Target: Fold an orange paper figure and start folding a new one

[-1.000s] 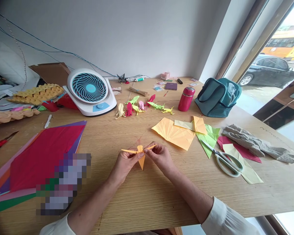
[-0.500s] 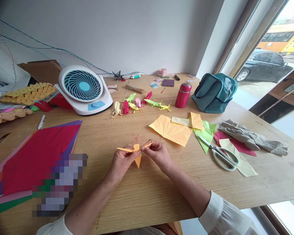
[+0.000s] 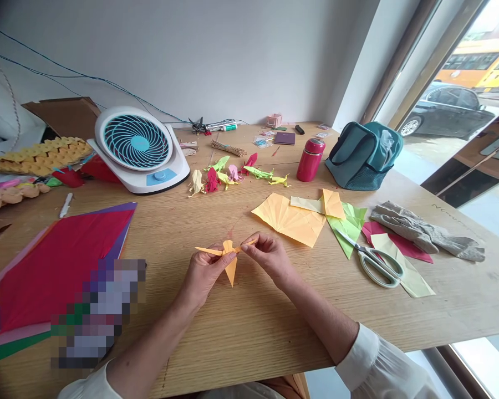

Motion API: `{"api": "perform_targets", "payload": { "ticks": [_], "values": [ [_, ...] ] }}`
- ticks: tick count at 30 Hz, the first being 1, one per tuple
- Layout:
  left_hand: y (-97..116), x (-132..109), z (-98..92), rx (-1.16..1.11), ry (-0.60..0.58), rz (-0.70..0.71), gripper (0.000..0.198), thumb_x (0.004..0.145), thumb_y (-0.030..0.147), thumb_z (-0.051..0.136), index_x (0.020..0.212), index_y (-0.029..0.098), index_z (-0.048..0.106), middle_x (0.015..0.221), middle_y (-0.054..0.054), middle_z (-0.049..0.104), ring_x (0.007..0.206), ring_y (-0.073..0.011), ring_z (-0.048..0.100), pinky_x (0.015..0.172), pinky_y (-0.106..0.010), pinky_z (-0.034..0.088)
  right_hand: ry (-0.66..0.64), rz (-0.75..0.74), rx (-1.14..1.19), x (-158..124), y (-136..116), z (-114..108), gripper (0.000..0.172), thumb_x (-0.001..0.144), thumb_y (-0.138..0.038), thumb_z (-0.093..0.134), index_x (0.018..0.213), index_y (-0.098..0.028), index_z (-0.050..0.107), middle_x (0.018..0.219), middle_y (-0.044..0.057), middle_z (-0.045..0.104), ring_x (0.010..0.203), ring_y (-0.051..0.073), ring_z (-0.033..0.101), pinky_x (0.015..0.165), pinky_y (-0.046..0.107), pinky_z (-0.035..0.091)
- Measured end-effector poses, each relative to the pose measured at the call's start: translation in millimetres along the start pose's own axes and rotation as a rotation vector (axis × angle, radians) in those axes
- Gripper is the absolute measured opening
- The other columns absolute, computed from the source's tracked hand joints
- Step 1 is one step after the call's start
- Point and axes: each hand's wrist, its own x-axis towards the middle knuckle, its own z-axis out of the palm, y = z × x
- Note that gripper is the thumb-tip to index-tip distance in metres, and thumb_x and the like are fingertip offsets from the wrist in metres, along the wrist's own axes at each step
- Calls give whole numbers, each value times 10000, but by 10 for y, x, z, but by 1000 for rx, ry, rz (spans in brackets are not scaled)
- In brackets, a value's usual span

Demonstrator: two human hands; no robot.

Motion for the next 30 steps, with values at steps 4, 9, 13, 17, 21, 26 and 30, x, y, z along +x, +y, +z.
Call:
{"api": "perform_targets", "payload": {
  "ticks": [4,9,13,17,21,26,30],
  "values": [
    [-38,-9,0,-10,-23,-2,347,819,393,712,604,158,574,644,32,447,664,-107,411,617,-226,341,-70,34,12,0,38,41,322,671,-458,874,718,-196,692,691,-10,650,686,129,544,700,287,429],
    [-56,-23,-3,62,-54,30,336,834,349,695,594,161,551,625,41,421,638,-97,387,599,-223,320,-84,20,10,-8,39,24,324,661,-454,880,706,-192,694,678,-6,654,665,125,540,683,283,423],
    [-39,-24,-1,87,-30,32,346,816,348,704,570,164,546,617,40,433,621,-97,397,586,-226,323,-57,29,-32,-11,18,-5,331,646,-452,883,688,-187,689,647,-12,629,627,117,501,632,274,386],
    [-10,-18,1,77,-5,-4,338,787,355,719,552,161,573,610,34,460,614,-102,422,586,-232,343,-4,52,-73,5,2,-20,355,607,-460,895,675,-185,681,638,-13,623,609,114,477,604,274,356],
    [2,-21,-6,35,14,-62,283,761,369,739,598,155,652,615,30,512,619,-106,455,591,-231,360,41,54,-107,25,-22,-53,376,603,-499,881,645,-185,678,629,-13,608,608,112,449,597,278,348],
    [0,-9,-24,-46,50,-158,245,706,380,790,660,148,730,632,10,601,657,-125,518,629,-239,400,151,8,-125,73,-70,-231,373,633,-495,870,622,-187,659,579,-29,533,580,101,392,564,276,297],
    [41,14,-19,-114,124,-263,258,632,382,834,675,140,752,681,-22,674,703,-151,573,652,-251,436,254,-34,-56,93,-121,-330,370,654,-511,860,670,-204,652,587,-40,500,580,102,405,568,268,322]
  ]
}}
